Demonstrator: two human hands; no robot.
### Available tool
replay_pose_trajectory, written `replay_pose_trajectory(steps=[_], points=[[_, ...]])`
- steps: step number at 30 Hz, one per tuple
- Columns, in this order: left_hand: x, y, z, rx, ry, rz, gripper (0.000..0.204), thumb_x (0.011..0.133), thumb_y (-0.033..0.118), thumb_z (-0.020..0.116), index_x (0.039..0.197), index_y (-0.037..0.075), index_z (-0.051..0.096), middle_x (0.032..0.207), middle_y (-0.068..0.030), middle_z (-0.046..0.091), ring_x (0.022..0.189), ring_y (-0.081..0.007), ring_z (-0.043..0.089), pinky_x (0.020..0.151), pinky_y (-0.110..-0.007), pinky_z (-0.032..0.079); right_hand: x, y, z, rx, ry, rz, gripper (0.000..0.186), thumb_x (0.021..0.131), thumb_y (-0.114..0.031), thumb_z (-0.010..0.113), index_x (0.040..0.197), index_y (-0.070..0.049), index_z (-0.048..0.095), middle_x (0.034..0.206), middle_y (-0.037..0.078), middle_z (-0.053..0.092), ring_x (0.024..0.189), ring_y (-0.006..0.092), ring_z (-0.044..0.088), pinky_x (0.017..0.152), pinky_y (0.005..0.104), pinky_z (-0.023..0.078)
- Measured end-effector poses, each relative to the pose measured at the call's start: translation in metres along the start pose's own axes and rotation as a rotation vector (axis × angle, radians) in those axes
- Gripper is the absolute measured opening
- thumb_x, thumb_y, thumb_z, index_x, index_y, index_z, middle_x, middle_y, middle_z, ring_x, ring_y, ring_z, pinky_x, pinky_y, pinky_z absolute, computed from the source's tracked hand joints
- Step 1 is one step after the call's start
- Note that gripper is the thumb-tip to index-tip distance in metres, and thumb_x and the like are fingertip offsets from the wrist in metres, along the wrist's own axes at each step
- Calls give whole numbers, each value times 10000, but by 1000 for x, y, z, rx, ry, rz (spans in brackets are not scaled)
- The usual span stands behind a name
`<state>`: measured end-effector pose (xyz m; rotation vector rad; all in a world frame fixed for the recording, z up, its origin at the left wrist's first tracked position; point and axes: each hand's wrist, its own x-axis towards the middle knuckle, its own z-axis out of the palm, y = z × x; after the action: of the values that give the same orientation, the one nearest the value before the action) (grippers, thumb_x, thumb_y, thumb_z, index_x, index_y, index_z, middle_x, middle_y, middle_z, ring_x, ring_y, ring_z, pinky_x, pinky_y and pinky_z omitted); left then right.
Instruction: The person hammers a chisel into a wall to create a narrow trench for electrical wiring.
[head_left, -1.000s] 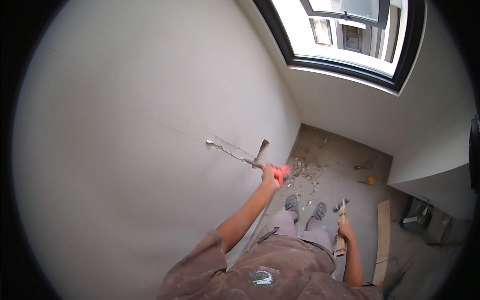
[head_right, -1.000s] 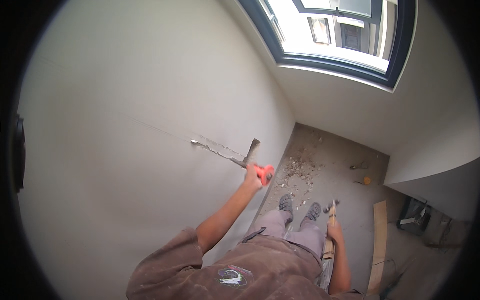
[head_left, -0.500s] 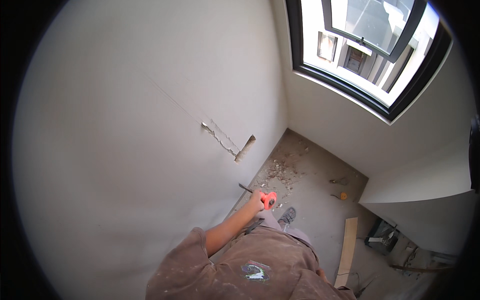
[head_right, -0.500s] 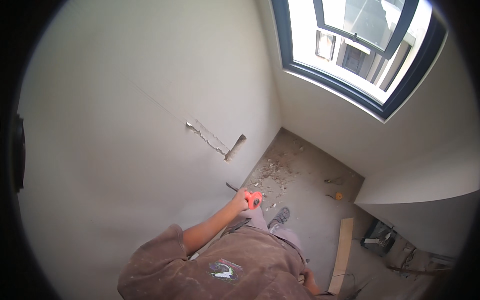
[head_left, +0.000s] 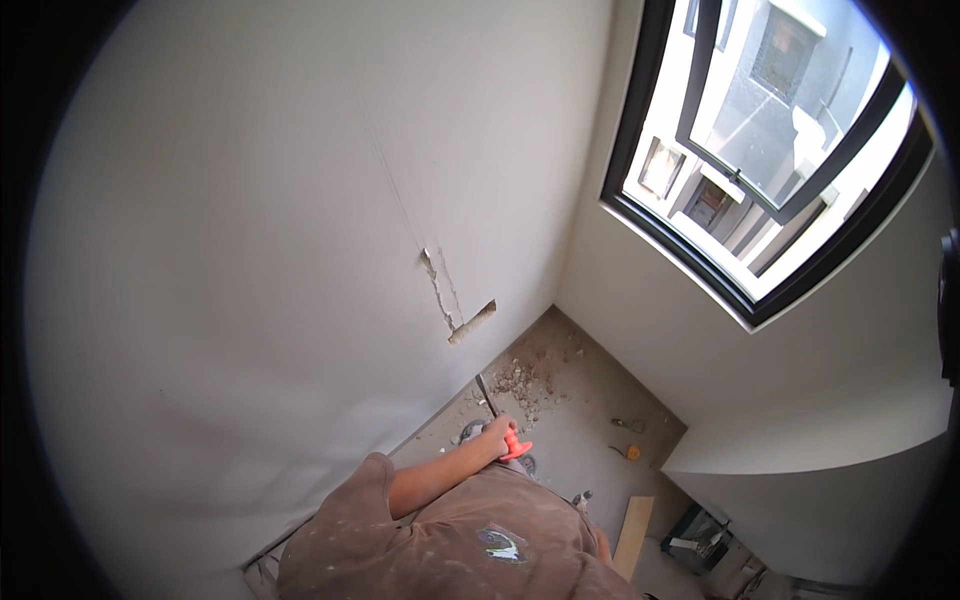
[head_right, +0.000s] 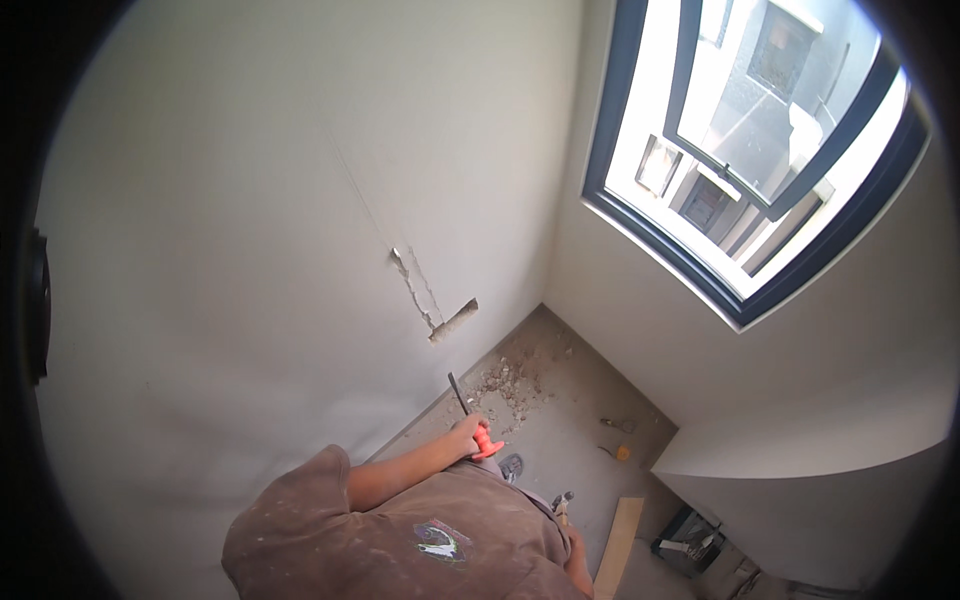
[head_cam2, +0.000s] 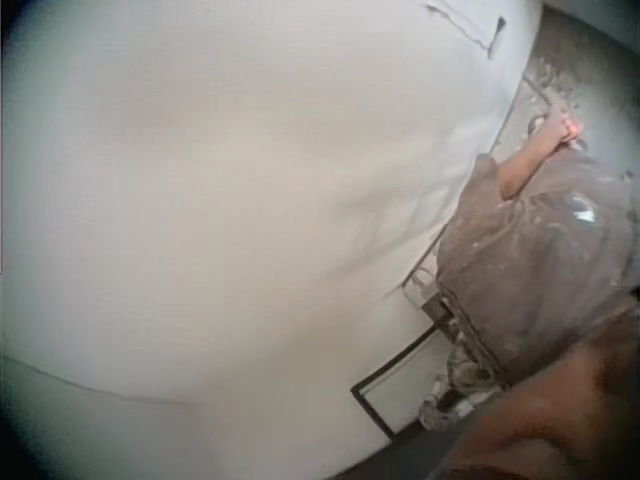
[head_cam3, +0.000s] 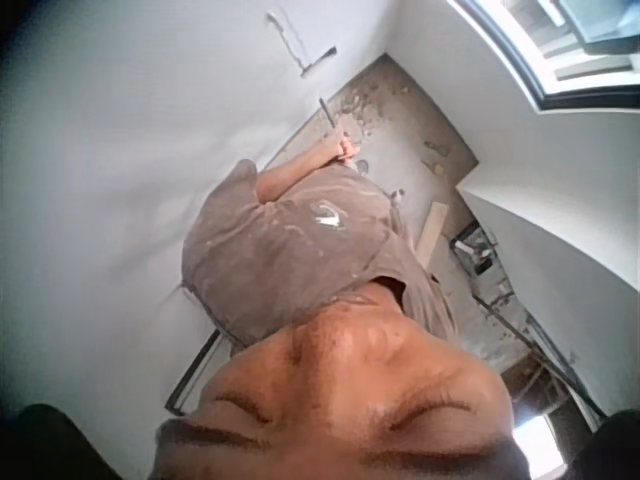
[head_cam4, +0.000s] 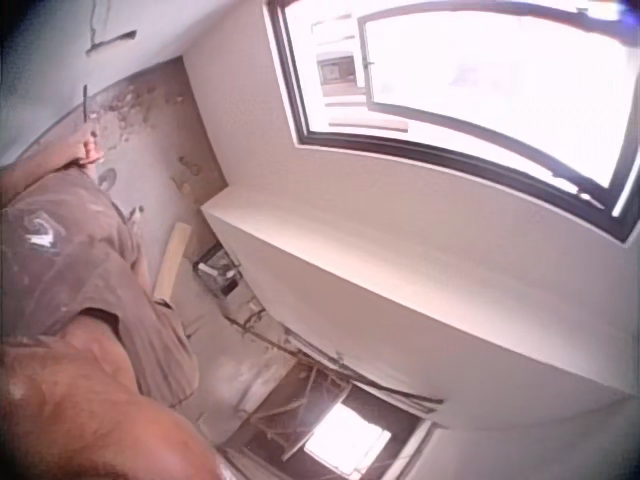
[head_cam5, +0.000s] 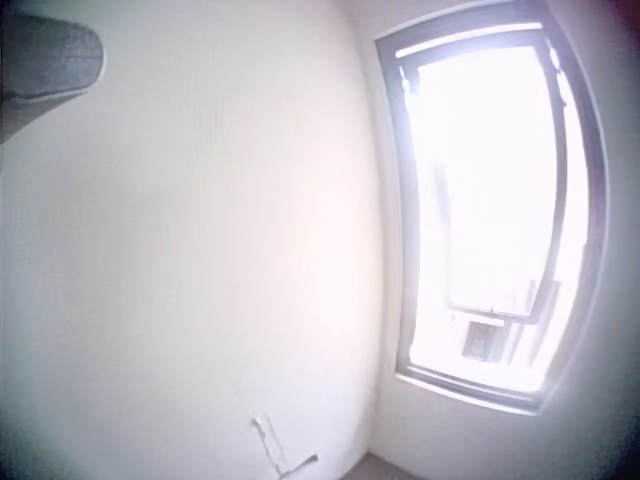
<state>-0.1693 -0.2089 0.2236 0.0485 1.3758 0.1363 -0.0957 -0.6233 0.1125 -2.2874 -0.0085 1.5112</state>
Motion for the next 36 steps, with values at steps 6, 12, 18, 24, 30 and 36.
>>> replay_pose_trajectory(steps=[6,12,18,24,30,36], points=[[-46,-11,-62,645,-386,467,402,685,39,687,1059,30,540,943,-100,600,874,-248,589,819,-369,472,13,-7,-14,-61,-1,22,374,826,-261,579,1041,45,577,939,244,640,930,384,622,779,439,490],[-39,-4,-63,199,-90,439,309,778,136,667,1027,39,512,886,-84,574,788,-213,593,707,-367,498,27,-17,-39,-132,-9,61,372,829,-262,578,1040,45,575,936,244,639,928,387,621,778,439,489],[-60,36,-40,122,-116,733,262,880,272,607,904,28,517,740,-71,571,622,-152,588,570,-300,534,37,-54,-58,-178,-20,60,370,832,-263,577,1038,45,573,934,245,638,925,391,619,776,440,489],[-108,129,15,188,-249,1110,317,896,288,524,687,49,530,583,-48,541,541,-112,540,514,-260,463,41,-111,-89,-229,-5,8,368,835,-264,576,1036,44,571,931,245,637,923,395,617,775,440,488],[-124,176,34,167,-299,1208,293,882,282,527,697,57,497,599,-43,540,547,-109,535,535,-256,443,44,-155,-118,-288,6,-33,366,838,-265,574,1034,44,569,928,246,637,921,399,616,773,441,487],[-109,184,21,338,-492,840,261,874,277,562,806,29,511,653,-48,565,549,-118,557,516,-267,464,47,-181,-147,-353,16,-47,364,841,-265,573,1033,44,567,925,246,636,919,403,614,772,441,486]])
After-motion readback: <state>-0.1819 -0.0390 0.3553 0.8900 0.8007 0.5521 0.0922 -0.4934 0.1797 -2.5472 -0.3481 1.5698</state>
